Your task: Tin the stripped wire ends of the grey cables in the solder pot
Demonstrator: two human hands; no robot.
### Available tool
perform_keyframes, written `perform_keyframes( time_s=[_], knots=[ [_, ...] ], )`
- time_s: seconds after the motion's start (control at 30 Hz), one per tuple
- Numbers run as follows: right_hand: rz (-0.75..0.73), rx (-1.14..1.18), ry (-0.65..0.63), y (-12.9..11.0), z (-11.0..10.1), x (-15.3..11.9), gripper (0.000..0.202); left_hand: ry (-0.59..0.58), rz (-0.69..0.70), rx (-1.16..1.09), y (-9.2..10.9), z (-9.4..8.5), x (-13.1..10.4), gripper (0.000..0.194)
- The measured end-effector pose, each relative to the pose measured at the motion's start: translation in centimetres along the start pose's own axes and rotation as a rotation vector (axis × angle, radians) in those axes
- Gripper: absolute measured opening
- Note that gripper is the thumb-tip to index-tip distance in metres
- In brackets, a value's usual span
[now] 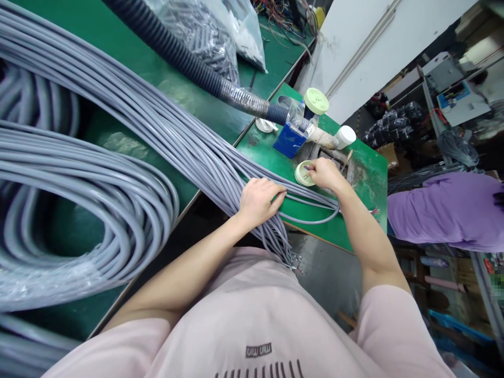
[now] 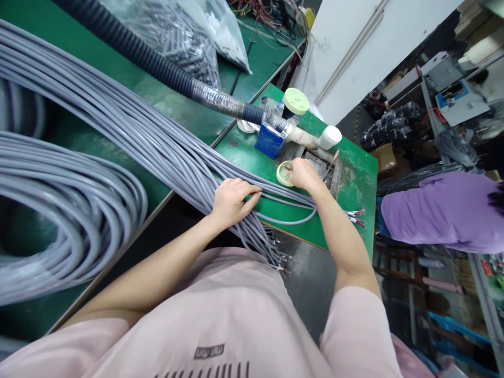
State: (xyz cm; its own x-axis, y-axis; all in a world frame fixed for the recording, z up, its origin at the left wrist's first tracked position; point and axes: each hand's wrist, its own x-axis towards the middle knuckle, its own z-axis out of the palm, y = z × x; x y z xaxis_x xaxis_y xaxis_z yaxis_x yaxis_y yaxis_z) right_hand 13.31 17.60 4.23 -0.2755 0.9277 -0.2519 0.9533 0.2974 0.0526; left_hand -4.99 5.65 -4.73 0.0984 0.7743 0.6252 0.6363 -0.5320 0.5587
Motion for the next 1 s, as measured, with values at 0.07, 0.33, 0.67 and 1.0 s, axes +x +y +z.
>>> perform_keyframes(
  time_s=[0.07,0.33,0.67,1.0],
  knots=[
    [-0.017,0.044,0.007,0.5,-0.5,-0.1,0.012,0.001,-0.001,0.002,0.0,0.0,0.0,0.016],
    [0.126,0.134,0.211,6.8,-2.3,-0.7,0.016,-0.018,-0.01,0.016,0.2,-0.3,0.1,0.017],
    [0.208,-0.092,0.184,9.5,1.4,1.7,0.023,-0.009,-0.022,-0.006,0.2,-0.2,0.0,0.016],
    [0.247,-0.142,0.104,9.8,2.2,2.8,0.026,0.021,-0.006,-0.007,0.1,-0.2,0.1,0.015]
  ],
)
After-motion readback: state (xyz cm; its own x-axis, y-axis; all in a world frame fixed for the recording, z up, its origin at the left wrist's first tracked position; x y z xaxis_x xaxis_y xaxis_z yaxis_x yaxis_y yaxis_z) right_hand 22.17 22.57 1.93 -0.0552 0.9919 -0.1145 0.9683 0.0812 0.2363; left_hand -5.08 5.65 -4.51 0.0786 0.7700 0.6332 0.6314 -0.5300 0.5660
